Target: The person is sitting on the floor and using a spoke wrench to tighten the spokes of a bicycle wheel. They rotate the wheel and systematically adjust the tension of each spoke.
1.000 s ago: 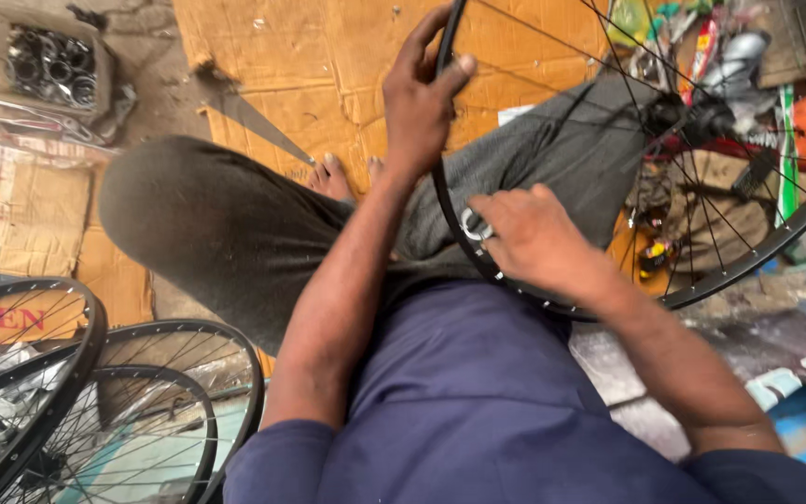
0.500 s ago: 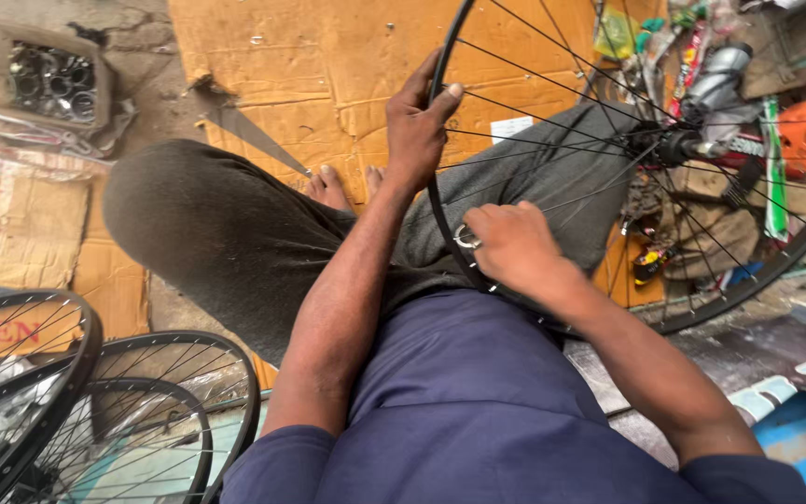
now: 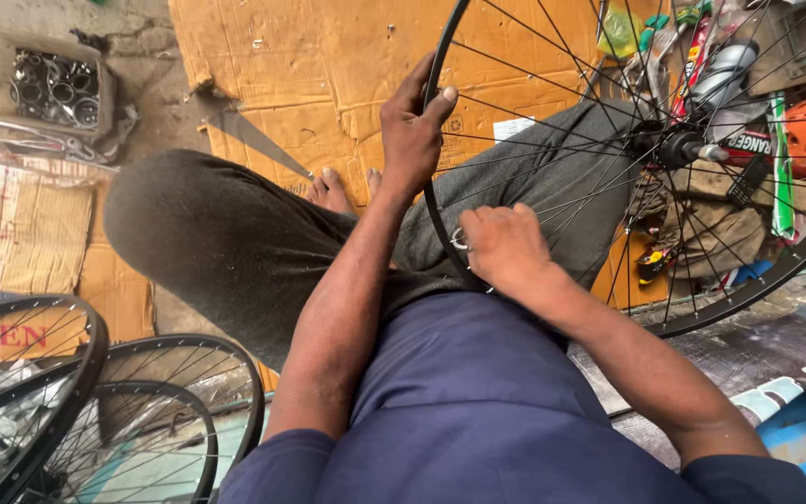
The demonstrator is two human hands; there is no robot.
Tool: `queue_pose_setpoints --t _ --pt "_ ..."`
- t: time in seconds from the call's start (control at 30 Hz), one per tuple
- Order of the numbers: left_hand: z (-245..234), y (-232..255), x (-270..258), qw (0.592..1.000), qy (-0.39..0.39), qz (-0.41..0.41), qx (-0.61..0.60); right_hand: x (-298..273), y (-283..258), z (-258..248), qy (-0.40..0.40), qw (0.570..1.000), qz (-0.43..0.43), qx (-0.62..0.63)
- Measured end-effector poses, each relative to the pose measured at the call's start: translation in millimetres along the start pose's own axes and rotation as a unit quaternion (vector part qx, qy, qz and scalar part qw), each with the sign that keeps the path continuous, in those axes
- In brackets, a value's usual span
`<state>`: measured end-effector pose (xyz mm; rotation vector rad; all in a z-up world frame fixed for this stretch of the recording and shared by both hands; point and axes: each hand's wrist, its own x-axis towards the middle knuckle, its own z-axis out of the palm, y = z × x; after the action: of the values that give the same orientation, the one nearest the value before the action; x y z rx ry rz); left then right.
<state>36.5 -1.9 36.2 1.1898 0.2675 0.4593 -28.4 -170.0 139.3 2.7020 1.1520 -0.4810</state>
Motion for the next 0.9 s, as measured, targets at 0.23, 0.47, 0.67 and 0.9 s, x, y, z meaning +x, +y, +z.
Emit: queue_pose_setpoints --t 0.23,0.47,0.67,0.9 --pt "-4.9 4.4 2.5 1.000 0.000 -0.004 0.000 -20.6 6.7 -41.6 0.168 0.955 -0.207 0.129" --pt "-17.3 49.7 10.7 0.994 -0.048 0.015 0.093 -15.1 -0.9 -52.3 0.149 0.958 -0.235 0.070" --pt "-19.3 44.6 25.5 0.997 -0.037 -0.058 0.028 -16.2 6.4 -48.7 0.128 0.948 -0.272 0.104" --pt "-15.4 25.9 3.9 0.999 0.010 -0.037 -0.006 -0.8 28.1 -56.8 0.217 0.948 -0.228 0.039"
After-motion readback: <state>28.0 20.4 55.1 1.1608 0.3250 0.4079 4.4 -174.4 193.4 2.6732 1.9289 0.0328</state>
